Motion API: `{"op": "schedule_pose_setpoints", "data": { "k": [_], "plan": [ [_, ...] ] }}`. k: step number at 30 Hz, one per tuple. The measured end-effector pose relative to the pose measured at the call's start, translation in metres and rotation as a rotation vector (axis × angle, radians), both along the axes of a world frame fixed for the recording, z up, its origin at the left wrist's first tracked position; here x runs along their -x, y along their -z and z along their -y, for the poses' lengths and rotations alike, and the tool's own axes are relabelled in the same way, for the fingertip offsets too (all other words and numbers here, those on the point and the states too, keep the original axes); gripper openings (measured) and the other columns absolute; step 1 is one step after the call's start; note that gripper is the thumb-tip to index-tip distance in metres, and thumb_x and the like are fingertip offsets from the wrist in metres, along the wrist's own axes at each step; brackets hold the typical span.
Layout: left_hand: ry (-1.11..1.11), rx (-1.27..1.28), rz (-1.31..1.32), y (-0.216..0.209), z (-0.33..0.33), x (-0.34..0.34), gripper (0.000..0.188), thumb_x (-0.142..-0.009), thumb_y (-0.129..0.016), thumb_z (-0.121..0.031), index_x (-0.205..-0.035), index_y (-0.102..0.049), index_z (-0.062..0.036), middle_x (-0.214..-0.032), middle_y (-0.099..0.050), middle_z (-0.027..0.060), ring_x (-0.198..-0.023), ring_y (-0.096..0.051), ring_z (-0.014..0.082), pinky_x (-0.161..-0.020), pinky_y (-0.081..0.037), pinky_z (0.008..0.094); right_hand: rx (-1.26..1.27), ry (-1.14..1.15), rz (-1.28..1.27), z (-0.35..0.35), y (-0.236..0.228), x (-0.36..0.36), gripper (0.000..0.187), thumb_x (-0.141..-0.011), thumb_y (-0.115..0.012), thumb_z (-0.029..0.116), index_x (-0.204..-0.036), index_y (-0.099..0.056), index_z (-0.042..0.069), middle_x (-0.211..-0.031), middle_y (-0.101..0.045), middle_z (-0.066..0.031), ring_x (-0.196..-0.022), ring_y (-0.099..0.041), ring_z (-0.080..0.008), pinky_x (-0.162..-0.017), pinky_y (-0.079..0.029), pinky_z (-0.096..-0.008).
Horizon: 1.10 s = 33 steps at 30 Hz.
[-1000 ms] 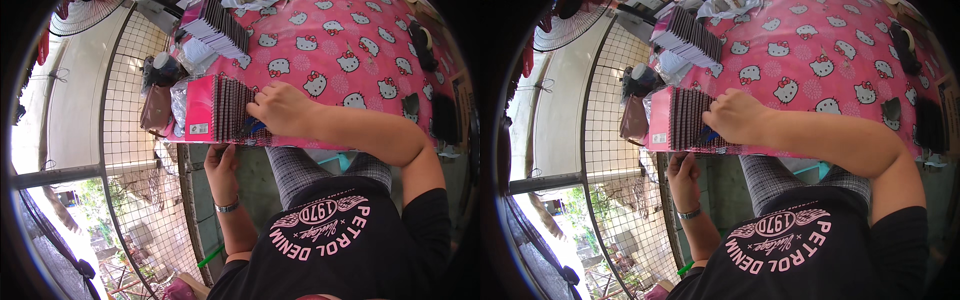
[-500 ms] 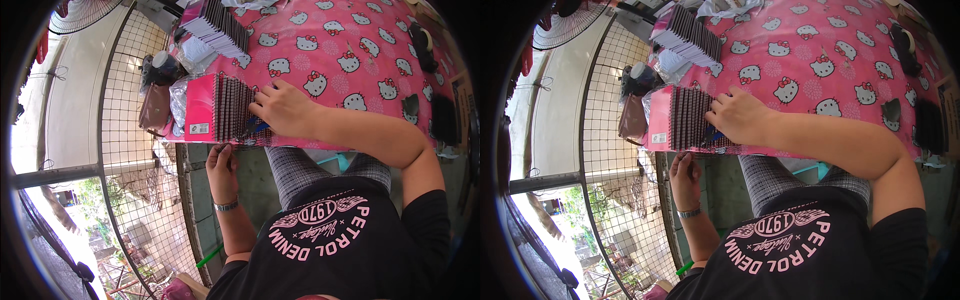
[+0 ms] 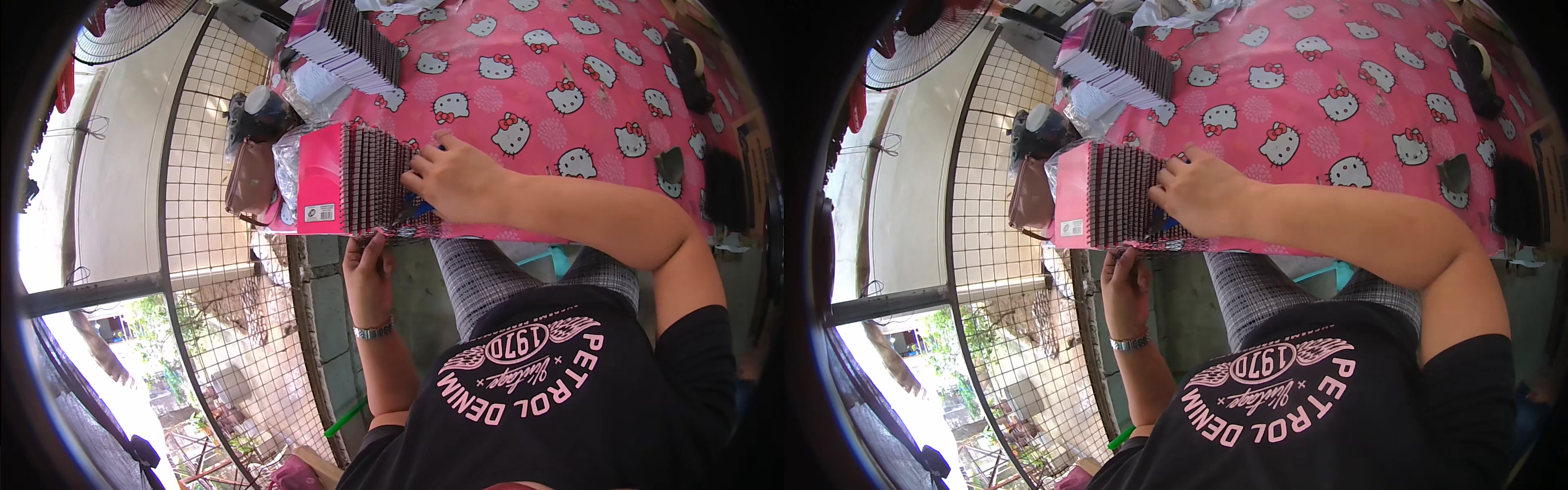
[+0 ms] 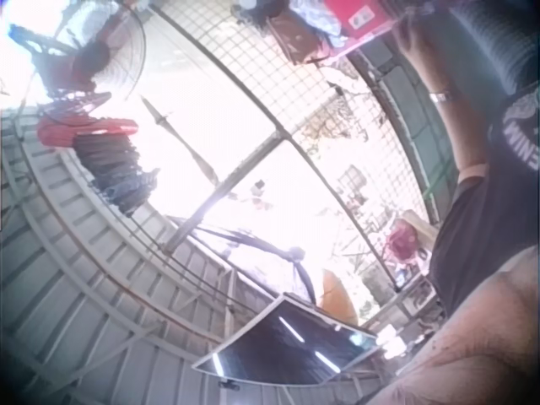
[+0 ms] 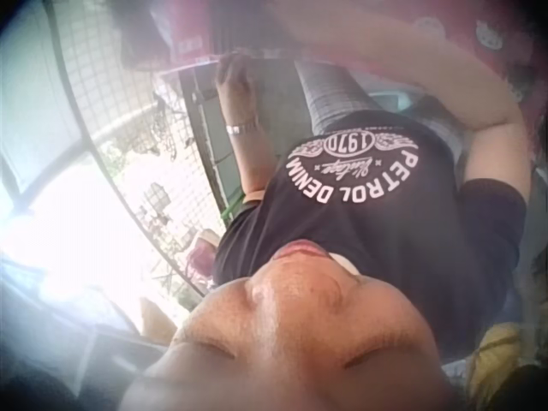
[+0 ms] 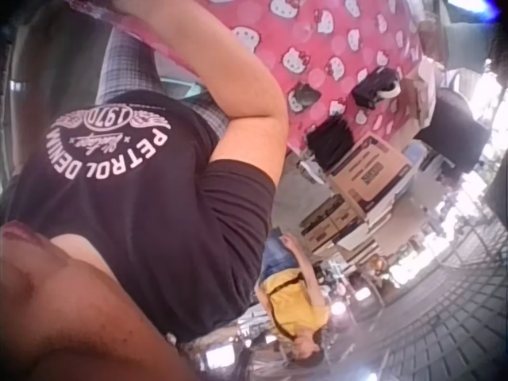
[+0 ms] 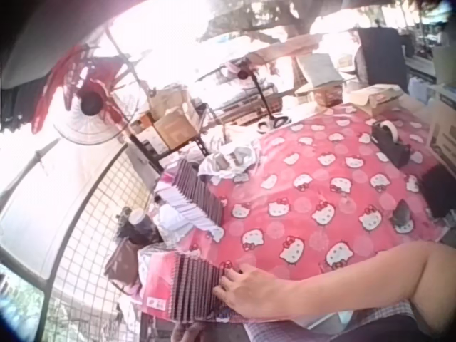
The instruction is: The person trims the spiral binding of notebooks using a pair of shears and places notebooks into a cardboard box.
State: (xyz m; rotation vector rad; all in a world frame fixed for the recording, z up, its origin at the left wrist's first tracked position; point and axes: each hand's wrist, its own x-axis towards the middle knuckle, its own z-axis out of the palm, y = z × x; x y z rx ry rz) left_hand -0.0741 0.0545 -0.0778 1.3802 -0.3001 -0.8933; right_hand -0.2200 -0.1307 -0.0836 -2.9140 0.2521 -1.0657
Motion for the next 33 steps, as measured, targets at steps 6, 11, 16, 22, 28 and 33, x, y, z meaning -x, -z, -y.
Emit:
{"op": "schedule_pose_setpoints", "data": {
  "k": [6,11,16,22,28,33],
  "plan": [
    [0.024,-0.032,0.113,0.006,0.001,0.001,0.008,-0.092,-0.06,0.0,-0.096,-0.059,-0.0058,-0.075,-0.059,0.0008,-0.053,-0.047,0.0089,-0.049,-0.036,0.0233,-0.268,-0.033,-0.406,-0.009,-0.01,-0.005,0.014,-0.082,-0.06,0.019,-0.089,-0.063,0.008,-0.081,-0.064,-0.006,-0.081,-0.065,-0.0235,-0.077,-0.049,-0.0374],
    [-0.019,0.005,0.003,0.009,-0.004,-0.004,0.01,-0.09,-0.063,0.001,-0.096,-0.058,-0.0057,-0.074,-0.058,-0.0002,-0.053,-0.046,0.0078,-0.05,-0.036,0.0223,-0.07,-0.006,-0.091,-0.002,0.01,-0.001,0.012,-0.082,-0.058,0.018,-0.088,-0.063,0.008,-0.082,-0.065,-0.0073,-0.082,-0.065,-0.0244,-0.076,-0.05,-0.0377],
    [0.053,-0.055,0.134,0.012,0.001,0.006,0.009,-0.091,-0.063,-0.001,-0.094,-0.057,-0.006,-0.073,-0.057,-0.0006,-0.053,-0.045,0.0077,-0.05,-0.036,0.0219,-0.104,-0.034,-0.269,-0.013,-0.001,-0.006,0.012,-0.084,-0.056,0.017,-0.087,-0.064,0.008,-0.084,-0.067,-0.0078,-0.085,-0.066,-0.0253,-0.079,-0.05,-0.04],
    [-0.031,-0.006,0.009,0.015,-0.004,-0.001,0.015,-0.088,-0.066,0.002,-0.098,-0.058,-0.0057,-0.074,-0.058,-0.0009,-0.056,-0.047,0.0065,-0.05,-0.035,0.021,-0.167,-0.007,-0.257,-0.008,0.009,0.001,0.012,-0.083,-0.057,0.017,-0.089,-0.062,0.008,-0.085,-0.065,-0.0054,-0.086,-0.064,-0.0227,-0.078,-0.048,-0.0381],
    [0.062,-0.066,0.068,0.018,-0.002,0.002,0.013,-0.089,-0.065,0.002,-0.097,-0.059,-0.0061,-0.078,-0.061,0.0,-0.057,-0.052,0.0082,-0.051,-0.04,0.0221,-0.124,-0.025,-0.296,-0.012,0.003,-0.004,0.015,-0.085,-0.057,0.019,-0.091,-0.067,0.008,-0.086,-0.07,-0.008,-0.088,-0.068,-0.0243,-0.079,-0.05,-0.0385],
    [-0.025,-0.062,0.052,0.019,-0.001,0.003,0.013,-0.089,-0.066,0.001,-0.097,-0.059,-0.0067,-0.081,-0.063,0.0007,-0.057,-0.052,0.0077,-0.05,-0.04,0.0208,-0.277,-0.023,-0.461,-0.007,0.01,-0.002,0.013,-0.083,-0.058,0.017,-0.091,-0.063,0.008,-0.089,-0.066,-0.005,-0.09,-0.064,-0.0217,-0.079,-0.048,-0.0366]
  ]
}}
